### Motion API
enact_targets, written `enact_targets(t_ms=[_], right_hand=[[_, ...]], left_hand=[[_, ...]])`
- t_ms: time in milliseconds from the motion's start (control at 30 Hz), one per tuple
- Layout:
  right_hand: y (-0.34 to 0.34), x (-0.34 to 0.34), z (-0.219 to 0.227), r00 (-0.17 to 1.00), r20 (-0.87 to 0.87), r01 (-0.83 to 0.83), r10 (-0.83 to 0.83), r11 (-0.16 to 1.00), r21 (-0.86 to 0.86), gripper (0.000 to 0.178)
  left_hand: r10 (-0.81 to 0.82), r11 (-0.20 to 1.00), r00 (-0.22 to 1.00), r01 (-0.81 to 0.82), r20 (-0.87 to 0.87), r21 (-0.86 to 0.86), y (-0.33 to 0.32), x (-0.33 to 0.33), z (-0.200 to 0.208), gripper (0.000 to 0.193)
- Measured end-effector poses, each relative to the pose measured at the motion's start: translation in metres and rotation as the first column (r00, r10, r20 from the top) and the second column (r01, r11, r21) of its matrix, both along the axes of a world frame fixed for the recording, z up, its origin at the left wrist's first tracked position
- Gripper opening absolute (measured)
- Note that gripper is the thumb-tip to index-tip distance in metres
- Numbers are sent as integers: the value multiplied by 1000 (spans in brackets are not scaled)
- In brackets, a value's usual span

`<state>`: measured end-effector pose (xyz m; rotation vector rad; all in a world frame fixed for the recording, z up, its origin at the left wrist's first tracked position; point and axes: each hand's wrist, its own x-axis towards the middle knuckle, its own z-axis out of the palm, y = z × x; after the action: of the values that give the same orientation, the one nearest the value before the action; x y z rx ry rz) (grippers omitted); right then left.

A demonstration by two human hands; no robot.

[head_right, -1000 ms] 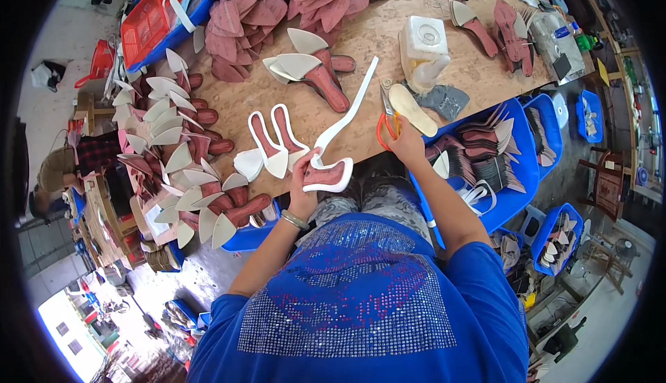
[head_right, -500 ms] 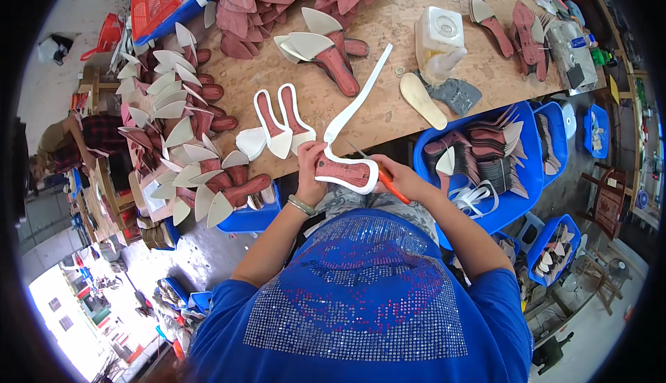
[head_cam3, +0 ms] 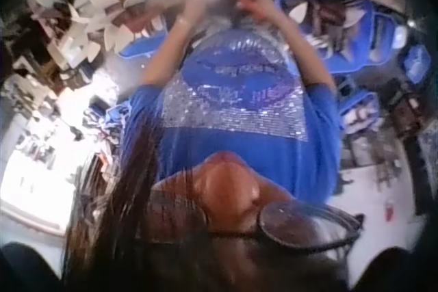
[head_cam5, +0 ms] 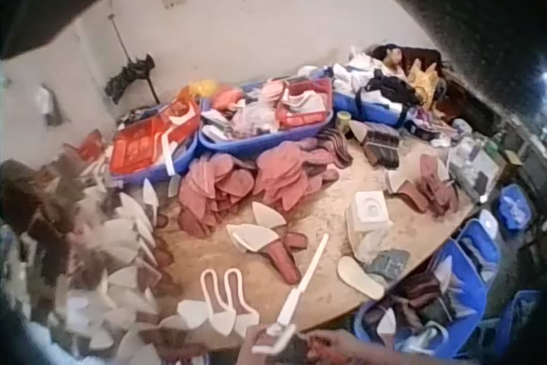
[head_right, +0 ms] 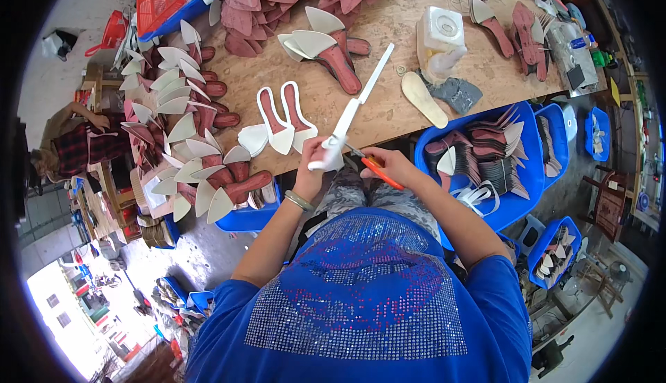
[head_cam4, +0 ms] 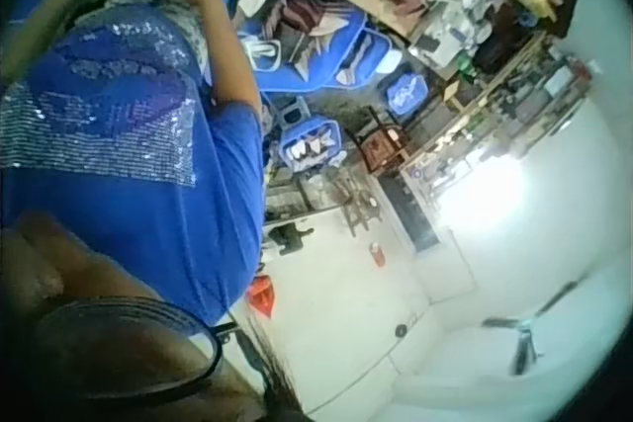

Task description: The person assembles white slipper soles by attaching white straps to the edges. They pick up a sole, position the strap, and press it into place, repeating this process for multiple units. The finished slippers are placed into a blue bin on the table.

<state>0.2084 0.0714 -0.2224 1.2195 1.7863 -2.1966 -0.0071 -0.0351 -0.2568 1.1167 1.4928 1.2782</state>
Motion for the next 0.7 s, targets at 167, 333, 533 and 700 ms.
enact_targets(t_ms=[167, 333, 533, 700], right_hand=[[10, 14, -37, 968, 150, 122, -201, 899, 421, 54], [43, 15, -88, 872, 342, -25, -350, 666, 746, 58], [68, -35, -55, 817, 563, -414, -123, 554, 722, 27], [34, -78, 7, 998, -49, 53, -48, 993, 106, 30]], left_hand=[[294, 948, 574, -75, 764, -309, 1, -5, 27, 48], [248, 968, 417, -74, 874, -239, 0, -8, 37, 47], [266, 962, 427, -60, 865, -266, -3, -2, 43, 45], [364, 928, 444, -94, 819, -362, -3, 5, 45, 40]])
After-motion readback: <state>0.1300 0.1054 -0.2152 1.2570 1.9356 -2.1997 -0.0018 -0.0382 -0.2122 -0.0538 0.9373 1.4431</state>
